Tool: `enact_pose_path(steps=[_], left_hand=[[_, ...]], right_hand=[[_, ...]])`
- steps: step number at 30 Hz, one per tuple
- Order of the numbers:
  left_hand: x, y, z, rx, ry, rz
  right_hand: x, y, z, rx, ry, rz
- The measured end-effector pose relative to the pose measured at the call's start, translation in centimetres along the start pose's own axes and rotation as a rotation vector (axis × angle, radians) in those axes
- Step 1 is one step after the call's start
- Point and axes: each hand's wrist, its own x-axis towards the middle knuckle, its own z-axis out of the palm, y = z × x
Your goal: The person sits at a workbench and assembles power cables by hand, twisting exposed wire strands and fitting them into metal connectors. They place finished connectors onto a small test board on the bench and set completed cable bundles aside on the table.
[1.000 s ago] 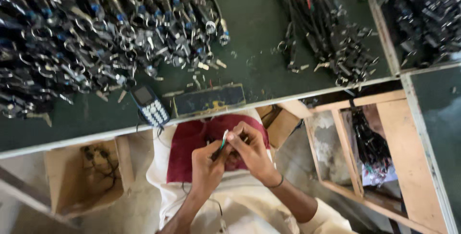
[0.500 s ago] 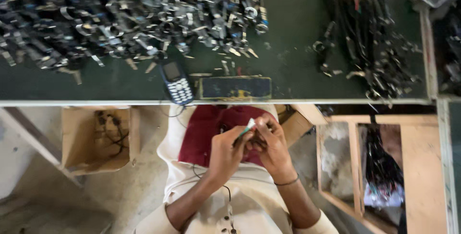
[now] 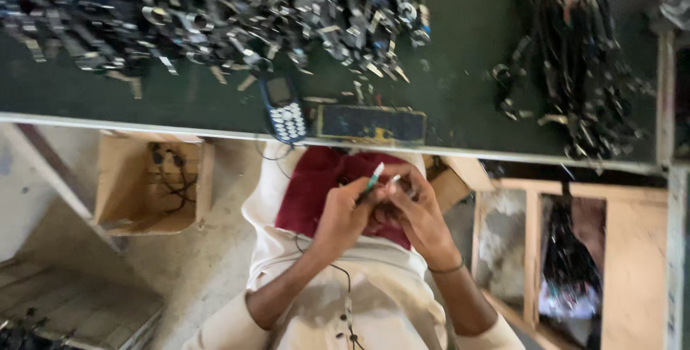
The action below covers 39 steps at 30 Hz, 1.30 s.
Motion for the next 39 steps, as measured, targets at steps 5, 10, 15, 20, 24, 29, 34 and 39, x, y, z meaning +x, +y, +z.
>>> enact_pose_path(steps=[5,10,15,20,24,29,34,39], left_hand=[[-0.1,0.3,0.0,-0.164,-0.135,-0.132],[0.0,0.3,-0.1,-0.27,-0.221,-0.194],[0.0,0.3,0.1,-0.326,-0.166,-0.171],[-0.5,0.5,0.4,-0.207,-0.143,-0.176],[-0.8,0.6,0.4,-0.16,-0.149,-0.141],[-0.8,0.6,0.3,-0.117,-0.232,-0.151],[-0.9,0.3,0.4,-0.121,-0.192,-0.18],[-0.5,-0.1,0.4,-0.126,-0.15,-0.183]], right_hand=[[-0.2,-0.6,0.6,-0.034,0.125,-0.081],[0.0,-0.9,1.2,-0.005,0.083,-0.087],[-0.3,0.1,1.6,0.04,0.111,-0.129],[-0.8,0.9,1.8,-0.047,0.09,-0.168],[-0.9,0.0,1.7,-0.086,0.068,-0.142],[-0.7,-0.3,1.5,-0.034,0.069,-0.125],[-0.3,1.0,0.9,-0.066,0.062,-0.119],[-0.2,0.5,-0.3,-0.018,-0.037,-0.067]])
